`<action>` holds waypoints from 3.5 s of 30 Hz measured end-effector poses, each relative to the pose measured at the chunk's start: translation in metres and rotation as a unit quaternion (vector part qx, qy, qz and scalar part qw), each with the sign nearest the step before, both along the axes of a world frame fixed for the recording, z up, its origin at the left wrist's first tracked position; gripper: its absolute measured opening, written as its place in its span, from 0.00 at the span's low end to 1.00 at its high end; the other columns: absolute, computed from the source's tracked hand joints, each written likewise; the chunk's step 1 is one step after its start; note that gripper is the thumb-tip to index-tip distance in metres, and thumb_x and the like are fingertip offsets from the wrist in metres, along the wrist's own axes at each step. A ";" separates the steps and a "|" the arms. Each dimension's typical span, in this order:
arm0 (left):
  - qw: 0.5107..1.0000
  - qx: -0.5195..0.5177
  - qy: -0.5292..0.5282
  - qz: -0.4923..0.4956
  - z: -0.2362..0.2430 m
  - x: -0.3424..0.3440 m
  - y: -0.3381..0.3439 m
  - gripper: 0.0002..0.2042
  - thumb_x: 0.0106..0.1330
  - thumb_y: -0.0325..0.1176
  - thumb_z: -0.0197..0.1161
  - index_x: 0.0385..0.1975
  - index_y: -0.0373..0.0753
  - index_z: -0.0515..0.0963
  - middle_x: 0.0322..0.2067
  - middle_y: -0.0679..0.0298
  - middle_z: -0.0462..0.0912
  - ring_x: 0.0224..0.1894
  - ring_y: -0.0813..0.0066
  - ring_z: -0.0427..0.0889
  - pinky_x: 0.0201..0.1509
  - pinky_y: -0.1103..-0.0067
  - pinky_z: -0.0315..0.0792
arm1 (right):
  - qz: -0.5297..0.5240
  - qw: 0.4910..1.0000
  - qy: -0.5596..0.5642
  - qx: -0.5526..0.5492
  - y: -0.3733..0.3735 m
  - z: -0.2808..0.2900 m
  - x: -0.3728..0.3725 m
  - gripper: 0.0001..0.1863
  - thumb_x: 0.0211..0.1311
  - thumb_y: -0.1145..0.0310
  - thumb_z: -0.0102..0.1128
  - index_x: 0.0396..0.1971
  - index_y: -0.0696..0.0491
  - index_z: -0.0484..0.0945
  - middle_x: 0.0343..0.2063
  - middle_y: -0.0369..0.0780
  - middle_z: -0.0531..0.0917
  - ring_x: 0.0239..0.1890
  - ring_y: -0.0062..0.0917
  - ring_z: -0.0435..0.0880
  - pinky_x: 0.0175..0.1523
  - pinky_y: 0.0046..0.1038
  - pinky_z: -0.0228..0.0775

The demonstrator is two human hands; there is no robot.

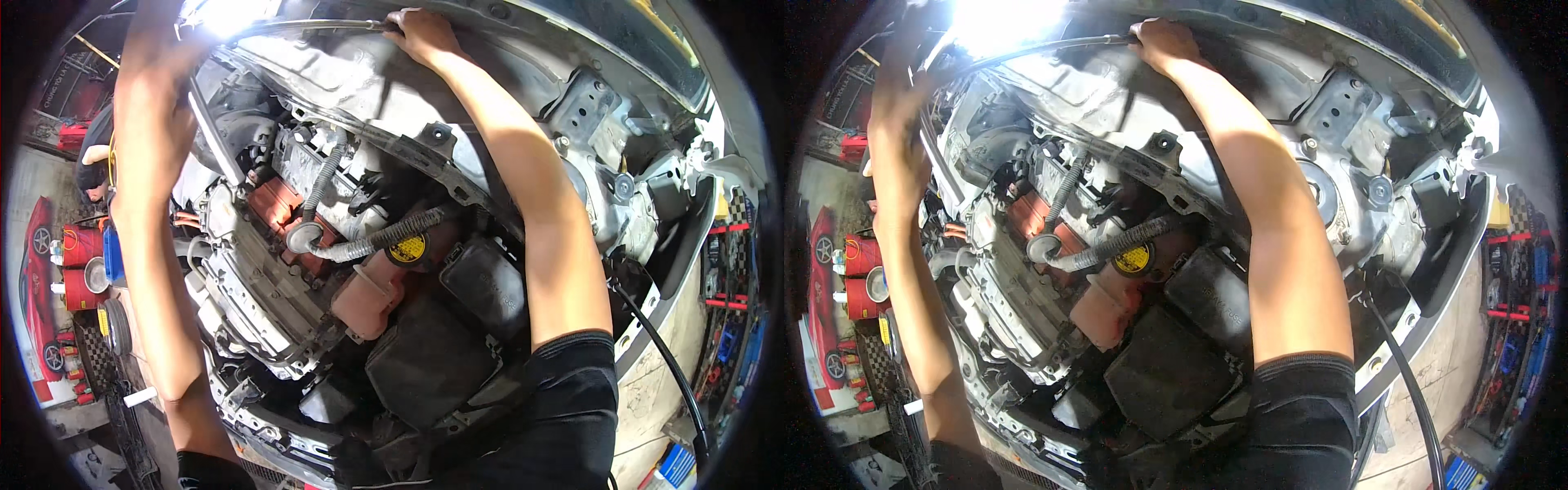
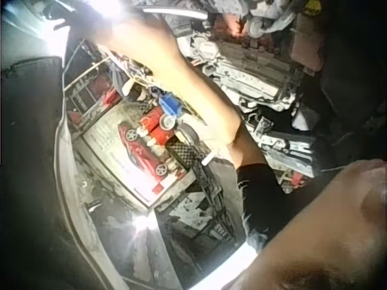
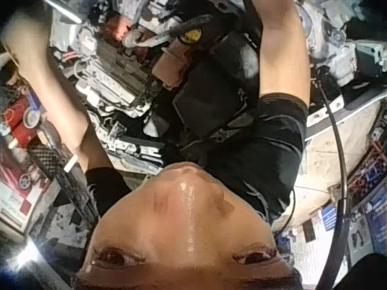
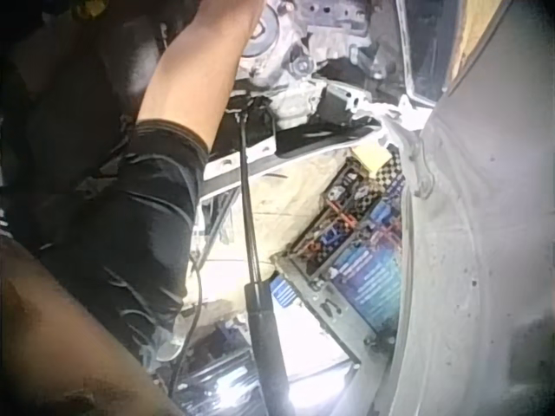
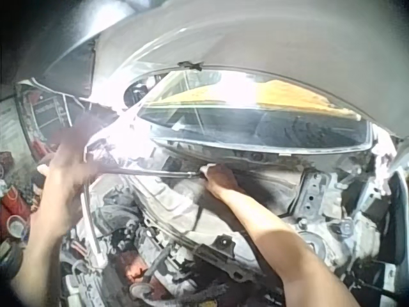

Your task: The person unfastens bolts along the car's cowl area under the open hood using a socket wrench and by hand.

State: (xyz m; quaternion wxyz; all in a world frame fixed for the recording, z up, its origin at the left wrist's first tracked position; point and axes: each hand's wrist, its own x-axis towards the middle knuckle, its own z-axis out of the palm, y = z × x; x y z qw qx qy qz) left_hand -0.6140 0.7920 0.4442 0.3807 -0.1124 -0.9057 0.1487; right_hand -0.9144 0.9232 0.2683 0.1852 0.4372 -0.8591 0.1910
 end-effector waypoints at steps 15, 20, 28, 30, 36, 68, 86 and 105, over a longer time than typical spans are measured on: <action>0.889 0.437 -0.135 -0.002 0.006 0.025 0.019 0.24 0.66 0.29 0.63 0.61 0.30 0.66 0.42 0.58 0.81 0.36 0.77 0.81 0.41 0.80 0.72 | -0.010 0.999 -0.007 -0.038 0.000 -0.003 0.001 0.14 0.61 0.57 0.61 0.39 0.52 0.80 0.40 0.46 0.84 0.48 0.40 0.82 0.52 0.41 0.76; 0.958 0.270 -0.083 -0.043 0.002 0.019 -0.008 0.16 0.66 0.16 0.55 0.53 0.31 0.75 0.42 0.57 0.84 0.47 0.74 0.80 0.59 0.76 0.70 | -0.014 1.000 -0.027 0.002 -0.001 0.001 0.002 0.15 0.62 0.57 0.60 0.42 0.51 0.79 0.42 0.45 0.83 0.49 0.40 0.81 0.53 0.41 0.75; 0.995 0.095 0.023 -0.005 -0.022 0.011 -0.023 0.27 0.52 0.16 0.54 0.55 0.38 0.74 0.55 0.49 0.74 0.63 0.54 0.69 0.68 0.68 0.58 | -0.013 1.000 -0.010 0.016 -0.004 0.002 0.007 0.17 0.65 0.54 0.57 0.45 0.51 0.78 0.41 0.45 0.84 0.49 0.39 0.82 0.52 0.41 0.75; 0.989 0.128 0.067 -0.017 -0.031 -0.001 -0.008 0.30 0.56 0.18 0.53 0.64 0.38 0.65 0.59 0.48 0.70 0.64 0.51 0.67 0.68 0.68 0.58 | 0.005 0.999 0.017 0.028 -0.001 -0.001 0.004 0.22 0.67 0.49 0.52 0.44 0.54 0.78 0.40 0.47 0.84 0.47 0.40 0.83 0.51 0.42 0.75; 0.849 0.525 0.054 0.041 -0.035 0.001 0.017 0.30 0.70 0.28 0.49 0.70 0.32 0.49 0.63 0.46 0.66 0.62 0.62 0.70 0.67 0.71 0.61 | 0.023 0.999 0.037 0.016 -0.001 -0.007 0.002 0.27 0.67 0.44 0.48 0.42 0.57 0.79 0.38 0.47 0.84 0.44 0.41 0.83 0.51 0.42 0.74; 0.935 0.325 -0.140 0.000 0.008 0.017 -0.129 0.25 0.70 0.18 0.48 0.67 0.37 0.60 0.58 0.54 0.74 0.56 0.68 0.77 0.63 0.73 0.68 | 0.001 0.998 -0.043 0.039 -0.007 0.000 0.002 0.19 0.69 0.53 0.49 0.43 0.52 0.79 0.43 0.45 0.84 0.49 0.41 0.82 0.54 0.41 0.73; 0.838 0.511 0.179 -0.070 -0.031 -0.021 0.032 0.24 0.71 0.43 0.50 0.55 0.26 0.71 0.57 0.54 0.73 0.64 0.68 0.64 0.70 0.72 0.50 | 0.114 0.990 -0.084 -0.028 0.024 0.020 -0.004 0.20 0.55 0.61 0.64 0.47 0.50 0.78 0.47 0.46 0.82 0.52 0.42 0.79 0.56 0.40 0.70; 0.847 0.442 0.222 -0.196 -0.032 -0.029 0.020 0.16 0.69 0.33 0.53 0.46 0.25 0.79 0.43 0.54 0.84 0.46 0.71 0.80 0.58 0.79 0.67 | 0.074 0.992 -0.091 0.036 0.014 0.024 -0.003 0.17 0.59 0.60 0.61 0.47 0.49 0.78 0.48 0.46 0.81 0.54 0.42 0.77 0.57 0.41 0.69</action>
